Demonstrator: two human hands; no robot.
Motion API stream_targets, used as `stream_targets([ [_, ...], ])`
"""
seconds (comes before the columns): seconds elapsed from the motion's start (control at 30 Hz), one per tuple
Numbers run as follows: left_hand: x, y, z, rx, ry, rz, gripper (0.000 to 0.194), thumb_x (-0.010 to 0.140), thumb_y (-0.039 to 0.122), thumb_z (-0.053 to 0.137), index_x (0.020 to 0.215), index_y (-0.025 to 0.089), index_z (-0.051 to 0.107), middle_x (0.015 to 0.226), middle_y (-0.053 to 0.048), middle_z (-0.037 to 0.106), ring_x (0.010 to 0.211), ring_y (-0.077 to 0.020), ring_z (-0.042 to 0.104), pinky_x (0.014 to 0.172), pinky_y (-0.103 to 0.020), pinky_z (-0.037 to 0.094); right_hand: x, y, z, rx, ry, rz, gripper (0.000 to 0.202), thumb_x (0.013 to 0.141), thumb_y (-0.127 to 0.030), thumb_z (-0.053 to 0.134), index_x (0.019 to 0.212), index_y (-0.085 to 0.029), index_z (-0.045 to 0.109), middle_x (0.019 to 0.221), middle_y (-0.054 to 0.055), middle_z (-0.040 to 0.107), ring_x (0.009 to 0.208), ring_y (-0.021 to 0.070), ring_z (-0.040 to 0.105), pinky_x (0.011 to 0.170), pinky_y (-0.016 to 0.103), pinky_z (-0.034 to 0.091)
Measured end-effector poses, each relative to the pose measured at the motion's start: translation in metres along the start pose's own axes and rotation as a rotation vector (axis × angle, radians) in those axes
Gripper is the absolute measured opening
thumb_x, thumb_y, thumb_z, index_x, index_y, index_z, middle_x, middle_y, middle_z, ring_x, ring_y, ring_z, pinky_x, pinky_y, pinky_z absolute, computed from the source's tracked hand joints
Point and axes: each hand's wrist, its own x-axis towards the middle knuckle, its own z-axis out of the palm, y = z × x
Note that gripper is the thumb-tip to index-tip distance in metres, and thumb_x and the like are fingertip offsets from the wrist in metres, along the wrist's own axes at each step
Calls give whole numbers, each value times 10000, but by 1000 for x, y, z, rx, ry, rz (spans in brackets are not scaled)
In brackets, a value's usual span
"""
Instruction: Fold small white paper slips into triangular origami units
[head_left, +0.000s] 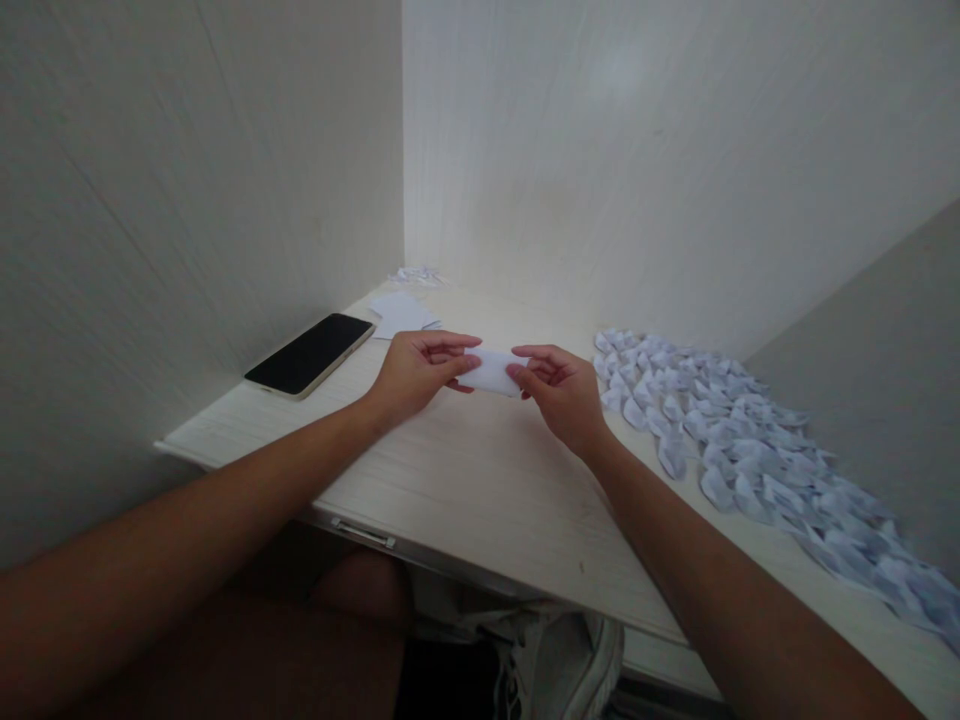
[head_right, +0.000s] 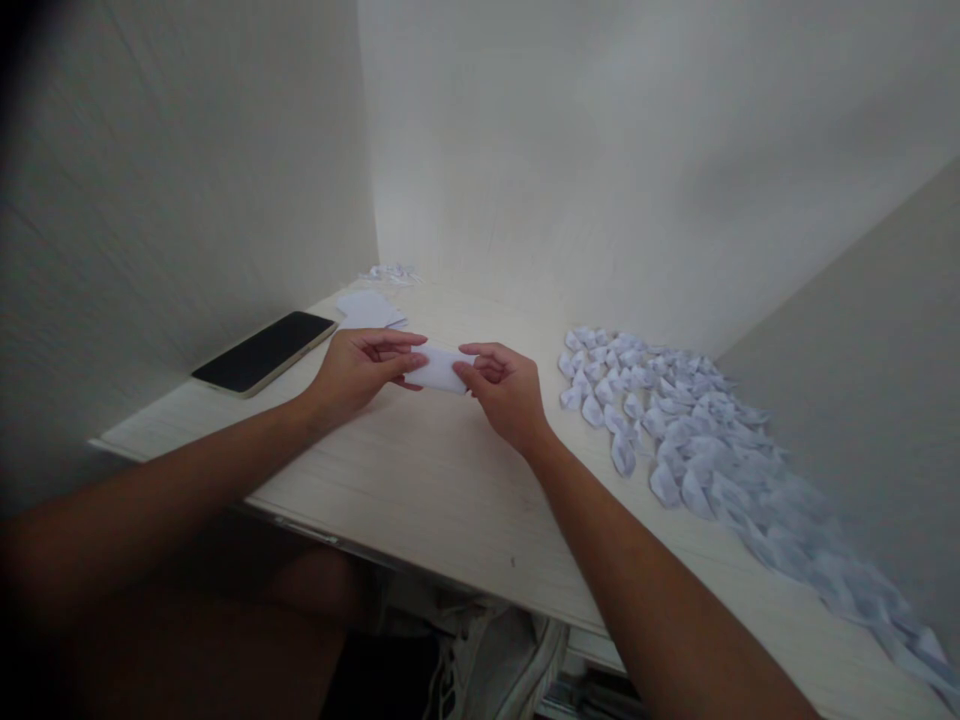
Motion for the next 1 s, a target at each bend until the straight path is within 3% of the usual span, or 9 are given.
stream_targets([
  [0.37,1,2,0,-15,4,-20,478,598,313,1004,991,126,806,789,-26,750,704,-188,770,587,-312,712,0,0,-1,-20,5,-2,386,742,-485,907,966,-197,783,635,-36,645,547,110,575,537,269,509],
  [1.0,0,5,2,-49,-3,-33,415,599,272,997,943,112,828,815,-57,774,685,-172,759,573,-295,702,1,3,-3,-3,1,41,400,720,-484,921,962,-196,787,644,-25,673,545,116,585,536,280,527],
])
